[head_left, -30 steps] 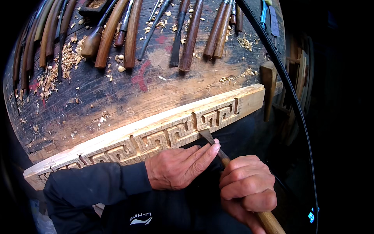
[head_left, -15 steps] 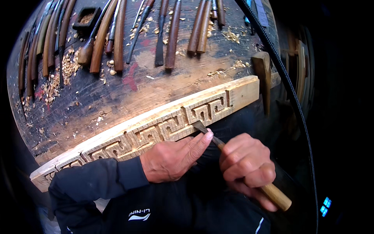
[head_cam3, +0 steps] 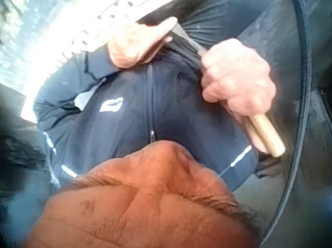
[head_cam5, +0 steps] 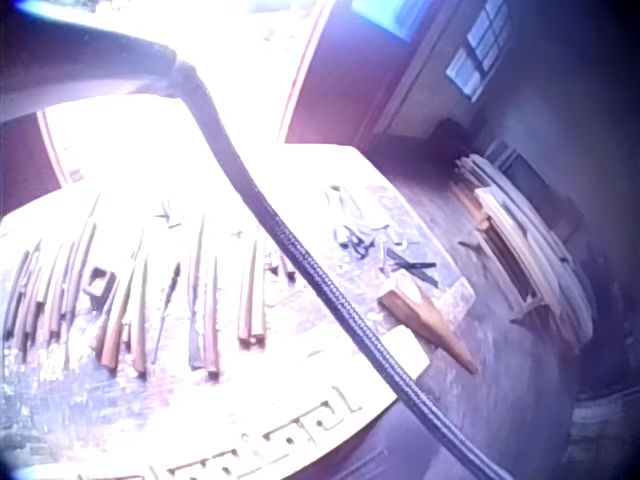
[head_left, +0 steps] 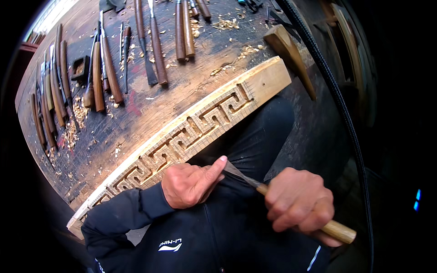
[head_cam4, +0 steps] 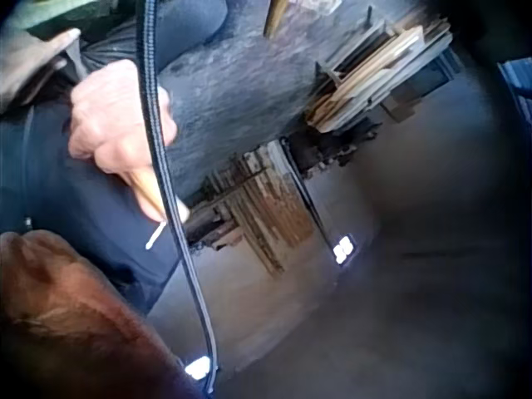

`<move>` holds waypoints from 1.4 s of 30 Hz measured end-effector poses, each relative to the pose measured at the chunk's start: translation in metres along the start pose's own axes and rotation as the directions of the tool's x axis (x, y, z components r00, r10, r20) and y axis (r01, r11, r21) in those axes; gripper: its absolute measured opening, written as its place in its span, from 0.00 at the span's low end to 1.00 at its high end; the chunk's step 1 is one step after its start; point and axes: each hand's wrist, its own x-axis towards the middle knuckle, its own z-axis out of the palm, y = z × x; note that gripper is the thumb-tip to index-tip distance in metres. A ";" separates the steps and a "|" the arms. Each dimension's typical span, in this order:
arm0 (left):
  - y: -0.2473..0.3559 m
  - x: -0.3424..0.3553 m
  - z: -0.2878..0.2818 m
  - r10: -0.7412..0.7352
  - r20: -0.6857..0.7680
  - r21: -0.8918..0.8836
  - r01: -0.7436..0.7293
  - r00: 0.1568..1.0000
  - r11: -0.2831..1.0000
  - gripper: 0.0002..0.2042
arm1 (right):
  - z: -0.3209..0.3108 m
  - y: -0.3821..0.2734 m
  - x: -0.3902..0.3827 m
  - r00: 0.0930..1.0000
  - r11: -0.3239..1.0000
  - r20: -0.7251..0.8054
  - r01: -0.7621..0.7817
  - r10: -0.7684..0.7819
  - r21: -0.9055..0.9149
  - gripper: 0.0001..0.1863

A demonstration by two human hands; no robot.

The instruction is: The person carves a geometric pattern into a rectangular piece of wood using a chisel and a wooden mallet.

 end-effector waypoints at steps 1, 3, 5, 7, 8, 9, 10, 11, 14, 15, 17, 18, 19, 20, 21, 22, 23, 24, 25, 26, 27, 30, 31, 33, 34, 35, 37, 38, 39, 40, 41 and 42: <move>0.002 0.003 0.001 -0.028 -0.017 0.006 0.028 0.999 1.000 0.27 | 0.001 -0.006 0.000 0.999 0.999 -0.021 0.040 -0.040 -0.014 0.40; -0.001 0.001 0.006 0.014 -0.038 -0.005 -0.014 0.999 1.000 0.24 | 0.001 -0.018 -0.001 0.995 0.989 -0.032 0.094 -0.098 -0.115 0.38; -0.003 0.000 0.004 0.038 -0.002 -0.017 -0.038 0.999 0.999 0.21 | -0.001 -0.017 -0.002 0.993 0.955 0.003 0.113 -0.117 -0.274 0.37; 0.002 0.009 0.005 0.059 -0.064 -0.062 -0.063 0.996 0.996 0.21 | 0.002 -0.008 -0.003 0.993 0.920 0.019 0.114 -0.116 -0.374 0.36; 0.002 0.012 0.005 0.063 -0.097 -0.081 -0.071 0.993 0.994 0.21 | 0.005 0.000 -0.004 0.992 0.921 0.006 0.121 -0.128 -0.369 0.35; 0.000 0.007 0.008 0.055 -0.092 -0.121 -0.066 0.994 0.990 0.27 | 0.009 0.006 -0.004 0.991 0.923 -0.017 0.116 -0.131 -0.366 0.35; 0.001 0.006 0.008 0.008 -0.102 -0.162 -0.024 0.995 0.987 0.30 | 0.013 0.010 -0.004 0.991 0.924 -0.038 0.103 -0.126 -0.367 0.34; 0.002 0.007 0.007 -0.040 -0.110 -0.203 0.017 0.993 0.979 0.32 | 0.016 0.015 -0.003 0.991 0.925 -0.036 0.105 -0.127 -0.365 0.33; 0.003 0.008 -0.005 -0.115 -0.044 -0.240 0.101 0.992 0.965 0.39 | 0.021 0.028 -0.001 0.992 0.925 -0.026 0.103 -0.121 -0.365 0.30; 0.002 0.011 -0.006 -0.111 -0.058 -0.245 0.094 0.992 0.965 0.39 | 0.022 0.032 -0.001 0.993 0.923 -0.018 0.101 -0.116 -0.372 0.30; 0.001 0.008 -0.006 -0.122 -0.044 -0.278 0.105 0.992 0.955 0.40 | 0.024 0.037 0.003 0.997 0.920 0.010 0.078 -0.080 -0.385 0.26; 0.001 0.008 -0.006 -0.144 -0.064 -0.278 0.121 0.987 0.953 0.40 | 0.025 0.039 0.004 0.998 0.915 0.021 0.068 -0.065 -0.398 0.25; 0.001 0.009 -0.006 -0.164 -0.080 -0.277 0.136 0.983 0.951 0.40 | 0.025 0.042 0.002 0.998 0.909 0.030 0.062 -0.054 -0.413 0.23; 0.001 0.009 -0.005 -0.183 -0.095 -0.277 0.151 0.979 0.949 0.40 | 0.025 0.045 0.002 0.998 0.902 0.039 0.056 -0.043 -0.427 0.22; 0.001 0.008 -0.003 -0.196 -0.100 -0.286 0.161 0.975 0.945 0.39 | 0.025 0.047 0.003 0.999 0.903 0.046 0.042 -0.024 -0.427 0.20; 0.001 0.008 -0.003 -0.207 -0.104 -0.295 0.169 0.973 0.940 0.39 | 0.025 0.048 0.004 0.999 0.903 0.052 0.029 -0.007 -0.428 0.18; 0.002 0.007 -0.003 -0.218 -0.106 -0.305 0.177 0.970 0.936 0.39 | 0.025 0.049 0.006 0.998 0.903 0.057 0.016 0.009 -0.429 0.16; 0.001 0.007 -0.002 -0.223 -0.110 -0.309 0.180 0.969 0.934 0.39 | 0.025 0.050 0.007 0.998 0.902 0.059 0.013 0.013 -0.432 0.15; 0.001 0.006 -0.002 -0.228 -0.112 -0.310 0.184 0.967 0.933 0.39 | 0.025 0.052 0.008 0.998 0.901 0.060 0.013 0.014 -0.433 0.13; 0.002 0.006 -0.002 -0.232 -0.114 -0.312 0.187 0.966 0.931 0.38 | 0.025 0.052 0.008 0.998 0.900 0.064 0.006 0.024 -0.435 0.12; 0.002 0.006 -0.001 -0.234 -0.118 -0.312 0.187 0.965 0.931 0.38 | 0.026 0.053 0.009 0.997 0.899 0.068 -0.002 0.036 -0.438 0.11; 0.001 0.006 0.000 -0.233 -0.136 -0.312 0.182 0.963 0.933 0.37 | 0.024 0.051 0.012 0.991 0.898 0.098 -0.037 0.089 -0.438 0.09; 0.001 0.006 0.000 -0.230 -0.144 -0.310 0.177 0.962 0.934 0.36 | 0.022 0.051 0.014 0.988 0.901 0.112 -0.045 0.102 -0.431 0.09; 0.001 0.006 0.001 -0.230 -0.152 -0.308 0.175 0.961 0.935 0.35 | 0.020 0.050 0.016 0.984 0.905 0.129 -0.057 0.122 -0.421 0.08; 0.001 0.006 0.000 -0.231 -0.151 -0.308 0.176 0.961 0.935 0.34 | 0.020 0.049 0.017 0.983 0.905 0.131 -0.062 0.129 -0.420 0.08; 0.001 0.007 0.000 -0.232 -0.150 -0.308 0.177 0.961 0.935 0.33 | 0.020 0.049 0.017 0.982 0.906 0.133 -0.068 0.135 -0.419 0.08; 0.001 0.007 0.000 -0.226 -0.152 -0.299 0.174 0.962 0.938 0.33 | 0.025 0.050 0.018 0.983 0.869 0.096 -0.089 0.155 -0.486 0.16; 0.001 0.007 -0.001 -0.223 -0.154 -0.294 0.171 0.963 0.940 0.33 | 0.027 0.050 0.018 0.984 0.849 0.077 -0.100 0.164 -0.519 0.21; 0.001 0.007 -0.001 -0.222 -0.154 -0.295 0.170 0.963 0.940 0.33 | 0.028 0.049 0.019 0.982 0.846 0.075 -0.107 0.171 -0.523 0.21; 0.001 0.007 0.000 -0.223 -0.153 -0.294 0.171 0.963 0.941 0.33 | 0.028 0.049 0.019 0.981 0.844 0.073 -0.113 0.177 -0.524 0.22; 0.000 0.006 0.000 -0.223 -0.153 -0.293 0.171 0.963 0.941 0.33 | 0.028 0.050 0.020 0.980 0.843 0.075 -0.120 0.185 -0.525 0.22; 0.000 0.006 0.000 -0.224 -0.154 -0.291 0.173 0.962 0.941 0.33 | 0.028 0.050 0.020 0.978 0.841 0.075 -0.127 0.194 -0.526 0.22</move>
